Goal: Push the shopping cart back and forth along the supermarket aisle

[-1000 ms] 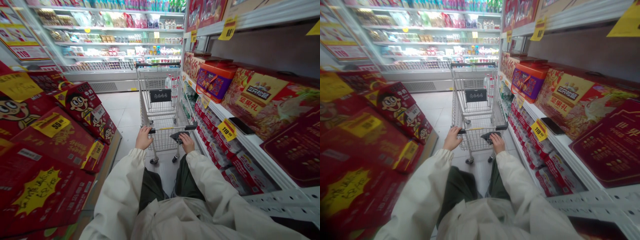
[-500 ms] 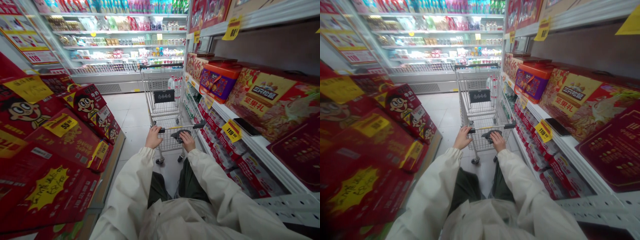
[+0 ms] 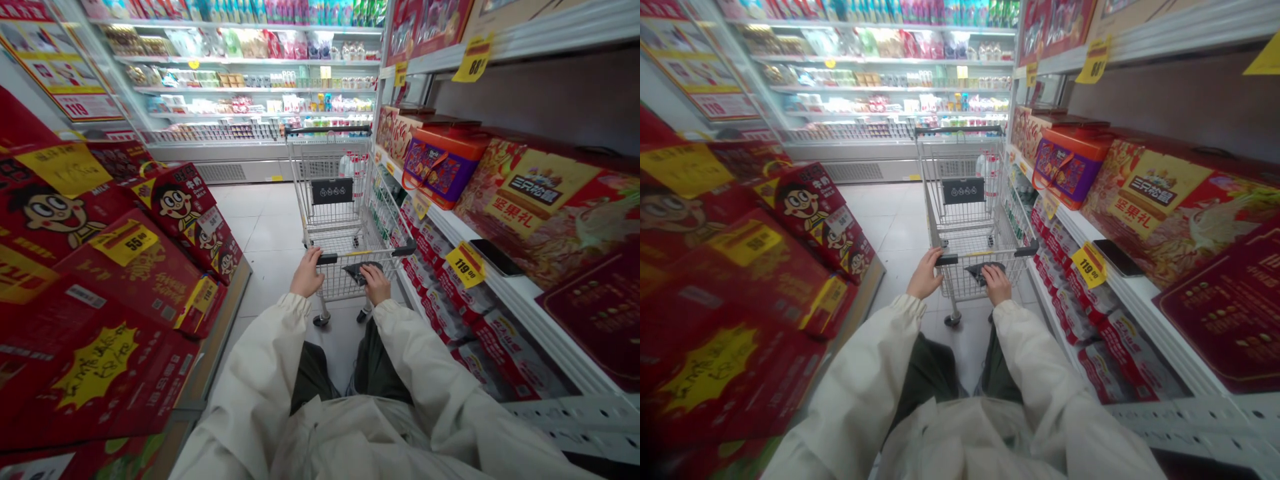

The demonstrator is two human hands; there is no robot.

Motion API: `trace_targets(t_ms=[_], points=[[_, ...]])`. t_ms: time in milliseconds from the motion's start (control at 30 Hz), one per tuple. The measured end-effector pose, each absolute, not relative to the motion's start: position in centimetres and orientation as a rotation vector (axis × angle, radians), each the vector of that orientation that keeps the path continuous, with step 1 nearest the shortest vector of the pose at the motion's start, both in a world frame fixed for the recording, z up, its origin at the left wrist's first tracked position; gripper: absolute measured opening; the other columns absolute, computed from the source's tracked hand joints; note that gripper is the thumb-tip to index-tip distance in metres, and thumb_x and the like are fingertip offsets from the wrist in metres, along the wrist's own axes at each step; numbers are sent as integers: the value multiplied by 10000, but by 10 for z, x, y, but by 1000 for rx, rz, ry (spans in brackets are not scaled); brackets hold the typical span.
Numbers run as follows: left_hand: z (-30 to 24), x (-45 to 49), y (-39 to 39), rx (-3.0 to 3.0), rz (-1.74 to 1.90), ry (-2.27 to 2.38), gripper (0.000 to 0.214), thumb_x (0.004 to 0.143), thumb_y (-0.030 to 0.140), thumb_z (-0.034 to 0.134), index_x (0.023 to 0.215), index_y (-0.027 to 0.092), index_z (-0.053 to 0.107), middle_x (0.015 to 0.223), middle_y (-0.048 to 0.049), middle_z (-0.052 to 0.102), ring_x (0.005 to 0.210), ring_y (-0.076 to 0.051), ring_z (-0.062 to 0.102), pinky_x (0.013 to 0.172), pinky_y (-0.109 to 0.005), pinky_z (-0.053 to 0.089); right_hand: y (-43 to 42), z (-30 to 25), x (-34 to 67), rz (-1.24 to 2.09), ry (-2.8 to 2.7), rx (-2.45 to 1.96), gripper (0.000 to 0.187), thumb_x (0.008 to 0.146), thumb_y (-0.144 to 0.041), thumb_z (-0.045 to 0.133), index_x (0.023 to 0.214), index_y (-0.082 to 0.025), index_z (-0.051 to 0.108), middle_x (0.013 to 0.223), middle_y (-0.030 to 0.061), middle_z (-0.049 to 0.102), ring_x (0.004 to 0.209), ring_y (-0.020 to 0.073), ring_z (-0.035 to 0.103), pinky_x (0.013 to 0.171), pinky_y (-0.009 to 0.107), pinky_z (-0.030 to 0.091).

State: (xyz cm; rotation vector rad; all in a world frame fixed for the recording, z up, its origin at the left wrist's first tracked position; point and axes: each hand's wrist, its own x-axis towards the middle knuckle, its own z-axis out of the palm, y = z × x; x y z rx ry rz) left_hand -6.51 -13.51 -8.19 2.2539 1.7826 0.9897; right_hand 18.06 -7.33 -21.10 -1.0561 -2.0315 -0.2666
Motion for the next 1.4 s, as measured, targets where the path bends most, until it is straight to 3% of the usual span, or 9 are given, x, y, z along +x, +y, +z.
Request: trace_targets(t_ms=[167,400,600,933,1133,1400], points=[[-84,-76,-131,2195,1051,1836,580,672,35,500,1234,165,557,1365,-95,547,1387,-268,394,1201,-463,310,-73,-213,180,-124,-2164,-1119,509,711,27,466,1100,-180,721,1137,91,714,1112,232,606,963,355,511],[-89,-73,-129,2156,1093,1814,605,652,37,510,1245,153,546,1382,-93,531,1407,-284,365,1202,-458,302,-76,-196,163,-180,-2112,-901,530,759,13,425,1166,-198,691,1212,69,685,1207,209,563,1078,391,439],[-90,-76,-128,2140,1110,1776,599,659,55,529,1250,144,560,1386,-99,538,1399,-285,380,1205,-461,295,-75,-205,145,-30,-2194,-1058,487,754,42,459,1090,-195,720,1147,79,712,1154,210,590,1009,373,485],[-93,-107,-126,2172,1101,1478,855,539,-45,366,1347,185,525,1464,-51,492,1439,-217,331,1227,-494,212,-89,-186,118,-68,-2173,-910,549,748,32,447,1180,-202,692,1214,73,686,1196,217,552,1051,386,432],[-99,-104,-127,2139,1156,1512,880,531,-58,375,1356,208,526,1457,-52,501,1434,-241,340,1218,-532,199,-94,-193,104,39,-2244,-1043,498,729,48,491,1103,-185,722,1138,81,718,1099,226,592,937,368,490],[-91,-119,-124,2102,1109,1389,862,522,-46,368,1330,193,554,1430,-34,536,1422,-188,364,1229,-459,203,-101,-179,82,-38,-2283,-891,486,810,19,483,1204,-196,670,1237,82,669,1165,214,539,1012,369,429]])
